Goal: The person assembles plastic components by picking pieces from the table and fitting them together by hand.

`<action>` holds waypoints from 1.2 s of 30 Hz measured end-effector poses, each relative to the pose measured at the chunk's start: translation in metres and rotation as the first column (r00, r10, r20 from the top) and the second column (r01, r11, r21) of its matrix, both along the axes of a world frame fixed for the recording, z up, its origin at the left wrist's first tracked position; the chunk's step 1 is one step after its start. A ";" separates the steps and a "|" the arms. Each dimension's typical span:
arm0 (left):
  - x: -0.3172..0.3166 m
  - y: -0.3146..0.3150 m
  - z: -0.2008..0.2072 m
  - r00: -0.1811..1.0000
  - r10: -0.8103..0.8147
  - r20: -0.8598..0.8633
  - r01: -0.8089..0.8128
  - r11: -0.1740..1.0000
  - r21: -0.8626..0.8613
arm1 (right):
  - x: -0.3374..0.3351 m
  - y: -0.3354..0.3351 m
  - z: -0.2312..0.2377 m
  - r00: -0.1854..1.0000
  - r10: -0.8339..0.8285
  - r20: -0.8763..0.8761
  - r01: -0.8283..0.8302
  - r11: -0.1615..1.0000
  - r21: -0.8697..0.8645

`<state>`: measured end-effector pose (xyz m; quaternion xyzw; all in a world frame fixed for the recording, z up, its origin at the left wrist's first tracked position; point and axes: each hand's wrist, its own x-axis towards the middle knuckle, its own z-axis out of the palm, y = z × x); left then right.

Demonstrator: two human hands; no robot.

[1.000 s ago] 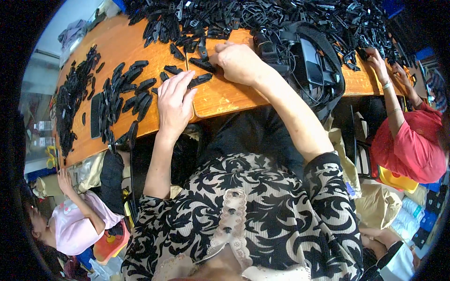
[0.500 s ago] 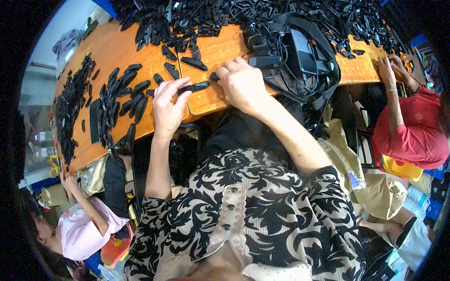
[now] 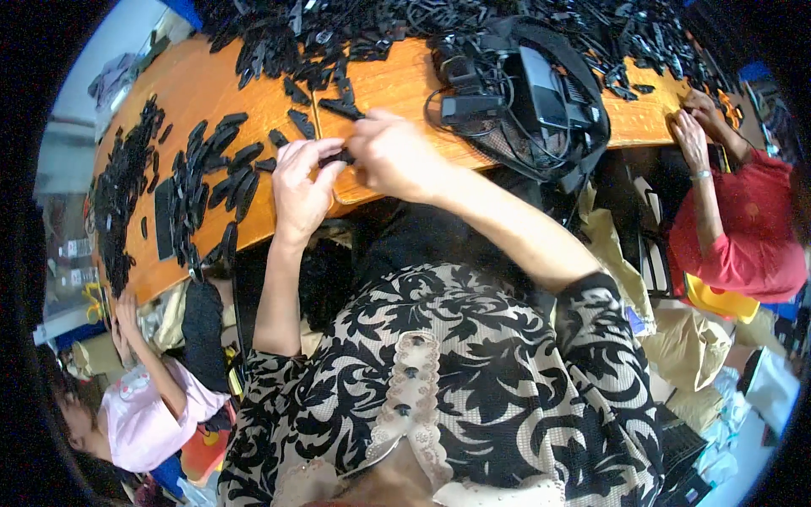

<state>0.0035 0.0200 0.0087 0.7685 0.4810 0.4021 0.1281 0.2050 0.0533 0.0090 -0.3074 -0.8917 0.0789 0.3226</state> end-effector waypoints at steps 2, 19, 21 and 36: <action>-0.002 0.001 -0.005 0.999 0.048 -0.004 -0.048 0.999 0.006 | -0.011 0.009 -0.002 0.999 0.027 -0.047 -0.023 0.996 0.082; -0.112 -0.034 -0.012 0.584 0.780 -0.222 -0.648 0.614 0.451 | 0.052 0.175 0.031 0.657 -0.533 0.533 0.412 0.846 0.338; -0.122 -0.037 -0.011 0.523 0.813 -0.254 -0.688 0.579 0.438 | 0.042 0.183 0.021 0.687 -0.492 0.535 0.351 0.869 0.349; -0.043 -0.018 -0.008 0.847 0.444 -0.291 -0.380 0.890 0.251 | 0.056 0.117 0.059 0.766 -0.493 0.413 0.364 0.862 0.353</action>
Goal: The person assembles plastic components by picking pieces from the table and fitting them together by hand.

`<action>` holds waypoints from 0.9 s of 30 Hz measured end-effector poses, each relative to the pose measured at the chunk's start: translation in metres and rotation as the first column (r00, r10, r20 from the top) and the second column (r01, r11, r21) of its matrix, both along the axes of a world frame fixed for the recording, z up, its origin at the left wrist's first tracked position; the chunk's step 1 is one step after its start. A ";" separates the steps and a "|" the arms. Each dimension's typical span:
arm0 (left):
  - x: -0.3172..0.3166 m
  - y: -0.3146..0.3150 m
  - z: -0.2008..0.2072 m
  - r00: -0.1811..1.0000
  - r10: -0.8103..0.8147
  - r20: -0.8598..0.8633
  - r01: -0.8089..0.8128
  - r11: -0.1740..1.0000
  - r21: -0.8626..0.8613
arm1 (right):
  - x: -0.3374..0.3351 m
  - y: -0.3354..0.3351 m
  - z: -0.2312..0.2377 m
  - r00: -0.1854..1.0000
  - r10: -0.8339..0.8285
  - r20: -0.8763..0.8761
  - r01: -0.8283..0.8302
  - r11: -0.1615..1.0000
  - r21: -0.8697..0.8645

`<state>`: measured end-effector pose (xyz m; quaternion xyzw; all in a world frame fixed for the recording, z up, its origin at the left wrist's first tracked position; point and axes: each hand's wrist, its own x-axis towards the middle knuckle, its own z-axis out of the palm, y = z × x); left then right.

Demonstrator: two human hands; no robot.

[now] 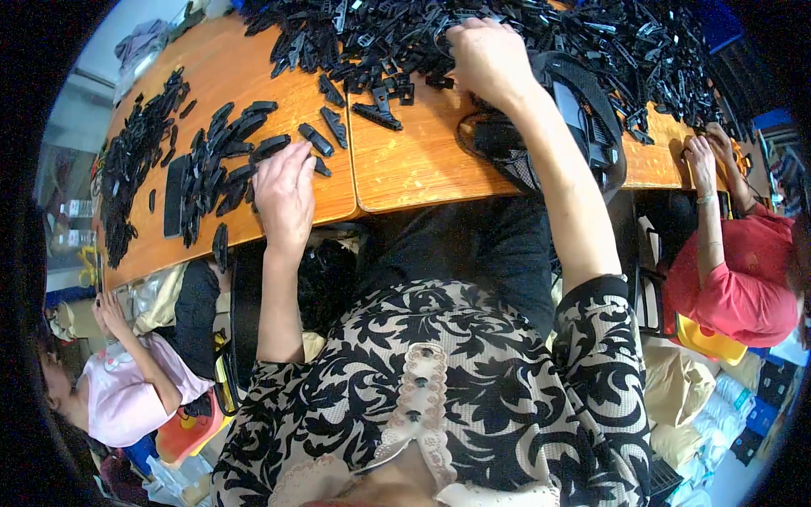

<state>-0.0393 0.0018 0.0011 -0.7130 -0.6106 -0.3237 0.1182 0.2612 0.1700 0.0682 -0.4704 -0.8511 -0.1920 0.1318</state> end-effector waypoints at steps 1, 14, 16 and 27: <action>0.003 -0.002 0.000 0.996 -0.046 0.079 0.049 0.998 -0.034 | -0.004 -0.007 -0.001 0.995 0.093 -0.032 -0.093 0.996 -0.010; 0.013 -0.030 -0.007 0.945 -0.140 0.297 0.154 0.988 -0.026 | -0.051 -0.051 -0.046 0.976 0.052 -0.211 -0.091 0.979 -0.181; 0.013 -0.029 -0.002 0.947 -0.126 0.296 0.138 0.990 -0.020 | -0.050 -0.065 -0.042 0.945 -0.002 -0.328 -0.070 0.976 -0.208; 0.033 -0.018 0.002 0.926 -0.091 0.365 0.112 0.993 -0.037 | -0.034 -0.134 -0.061 0.756 0.168 -0.632 -0.332 0.931 -0.149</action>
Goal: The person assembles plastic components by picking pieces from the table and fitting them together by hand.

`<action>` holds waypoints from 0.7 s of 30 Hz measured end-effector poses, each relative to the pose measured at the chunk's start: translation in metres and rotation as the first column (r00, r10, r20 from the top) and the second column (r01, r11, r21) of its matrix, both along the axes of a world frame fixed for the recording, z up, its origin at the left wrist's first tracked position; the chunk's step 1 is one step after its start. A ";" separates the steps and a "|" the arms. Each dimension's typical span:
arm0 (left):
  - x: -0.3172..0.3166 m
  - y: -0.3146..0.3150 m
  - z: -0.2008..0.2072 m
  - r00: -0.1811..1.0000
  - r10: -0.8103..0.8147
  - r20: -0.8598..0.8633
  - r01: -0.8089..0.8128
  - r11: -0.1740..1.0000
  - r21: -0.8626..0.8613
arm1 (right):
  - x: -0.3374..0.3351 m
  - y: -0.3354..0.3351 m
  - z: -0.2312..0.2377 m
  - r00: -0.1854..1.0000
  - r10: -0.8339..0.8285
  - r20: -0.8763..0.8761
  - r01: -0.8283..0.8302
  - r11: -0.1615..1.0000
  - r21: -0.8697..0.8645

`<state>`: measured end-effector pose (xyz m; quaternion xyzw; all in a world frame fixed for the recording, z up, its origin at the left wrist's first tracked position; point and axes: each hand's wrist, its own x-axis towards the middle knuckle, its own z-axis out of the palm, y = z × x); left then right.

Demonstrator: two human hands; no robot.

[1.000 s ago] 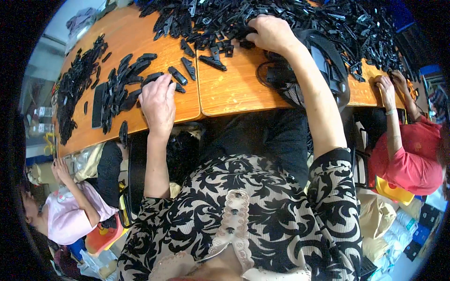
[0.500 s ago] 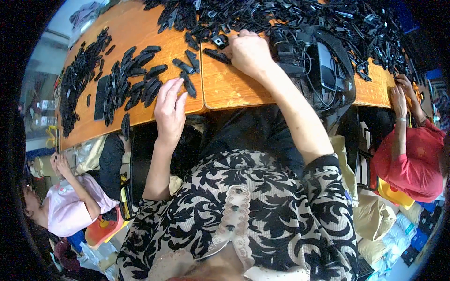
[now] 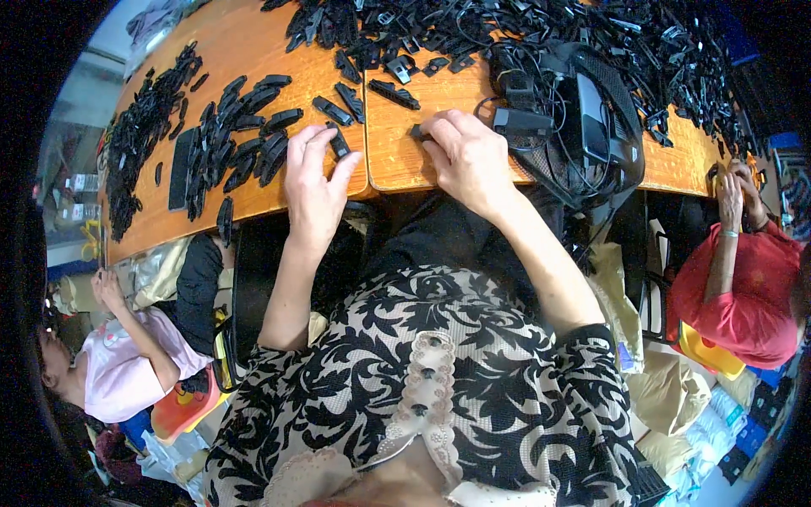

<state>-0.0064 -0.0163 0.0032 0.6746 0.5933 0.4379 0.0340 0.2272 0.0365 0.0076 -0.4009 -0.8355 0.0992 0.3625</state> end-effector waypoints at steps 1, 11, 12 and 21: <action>0.002 -0.001 -0.002 1.000 0.022 0.010 -0.021 0.999 -0.043 | 0.001 0.000 0.001 0.999 -0.027 0.031 0.027 1.000 0.001; -0.004 -0.003 0.002 0.965 -0.261 0.020 0.261 0.965 -0.005 | 0.001 0.014 0.006 0.994 0.069 0.085 -0.070 0.998 0.008; -0.005 -0.004 -0.001 0.982 -0.184 0.032 0.185 0.982 -0.045 | -0.003 0.011 0.011 0.993 0.110 0.039 -0.107 0.992 -0.062; -0.004 0.005 0.003 0.968 -0.242 0.070 0.247 0.966 -0.079 | -0.012 0.001 0.026 0.962 0.204 0.181 -0.180 0.974 -0.139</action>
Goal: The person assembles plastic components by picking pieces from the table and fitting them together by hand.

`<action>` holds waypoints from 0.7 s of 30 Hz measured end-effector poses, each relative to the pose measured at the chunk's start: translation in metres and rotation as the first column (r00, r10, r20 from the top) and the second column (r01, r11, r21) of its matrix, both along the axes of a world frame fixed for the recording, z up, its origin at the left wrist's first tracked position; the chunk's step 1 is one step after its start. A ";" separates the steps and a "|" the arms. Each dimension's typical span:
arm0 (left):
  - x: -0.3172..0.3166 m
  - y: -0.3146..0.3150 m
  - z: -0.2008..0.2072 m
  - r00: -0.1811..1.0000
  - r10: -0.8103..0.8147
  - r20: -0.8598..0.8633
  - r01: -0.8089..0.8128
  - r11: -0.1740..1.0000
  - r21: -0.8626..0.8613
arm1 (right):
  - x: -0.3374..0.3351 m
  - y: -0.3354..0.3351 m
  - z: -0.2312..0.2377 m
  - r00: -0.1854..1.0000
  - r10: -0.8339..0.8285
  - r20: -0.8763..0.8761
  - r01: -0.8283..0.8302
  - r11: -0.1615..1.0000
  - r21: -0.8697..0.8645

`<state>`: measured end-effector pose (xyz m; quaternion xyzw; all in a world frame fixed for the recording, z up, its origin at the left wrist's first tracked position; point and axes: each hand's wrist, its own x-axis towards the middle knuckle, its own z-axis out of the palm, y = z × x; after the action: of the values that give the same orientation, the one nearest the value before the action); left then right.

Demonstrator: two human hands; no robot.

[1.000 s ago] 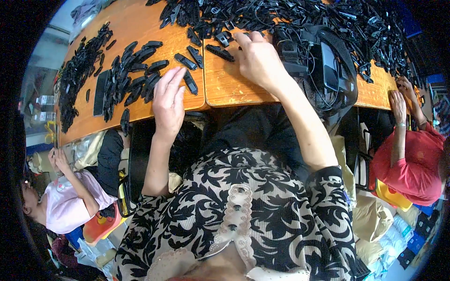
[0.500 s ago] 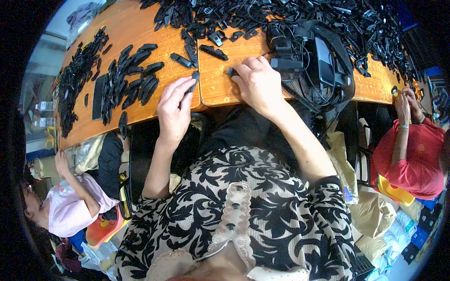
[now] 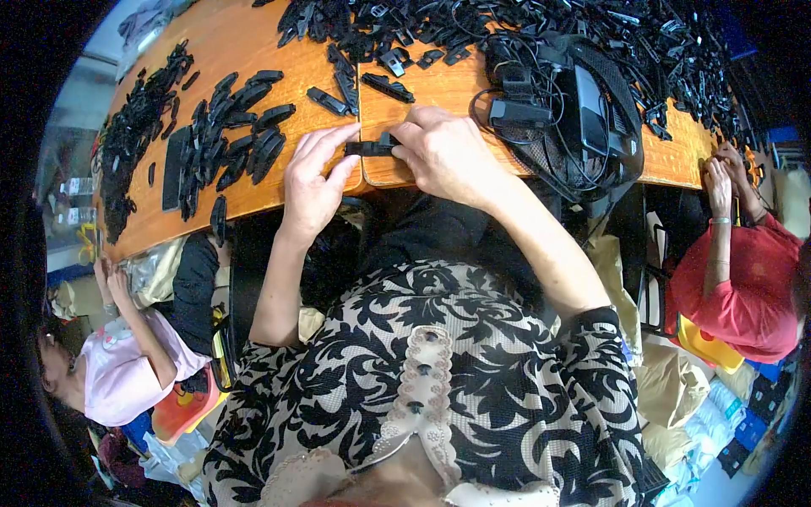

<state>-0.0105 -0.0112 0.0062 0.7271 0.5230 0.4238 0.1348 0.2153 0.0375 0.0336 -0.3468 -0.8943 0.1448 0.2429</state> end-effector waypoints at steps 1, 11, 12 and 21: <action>0.000 0.001 0.000 1.000 -0.002 0.002 0.002 1.000 -0.005 | 0.002 0.001 -0.001 1.000 0.003 -0.029 -0.002 1.000 0.012; 0.001 0.005 0.001 0.994 -0.103 0.021 0.104 0.992 -0.066 | 0.027 -0.002 0.006 0.999 0.052 0.002 -0.052 0.998 0.044; 0.001 0.006 0.001 0.994 -0.106 0.035 0.108 0.992 -0.070 | 0.027 -0.003 0.004 0.999 0.050 0.002 -0.050 0.998 0.040; 0.002 0.005 0.001 0.993 -0.100 0.064 0.106 0.989 -0.101 | 0.027 -0.003 0.001 0.997 0.043 -0.070 -0.039 0.998 0.050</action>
<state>-0.0089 -0.0059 0.0075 0.7321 0.5021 0.4097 0.2098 0.2419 0.0340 0.0350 -0.3171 -0.8953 0.1400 0.2797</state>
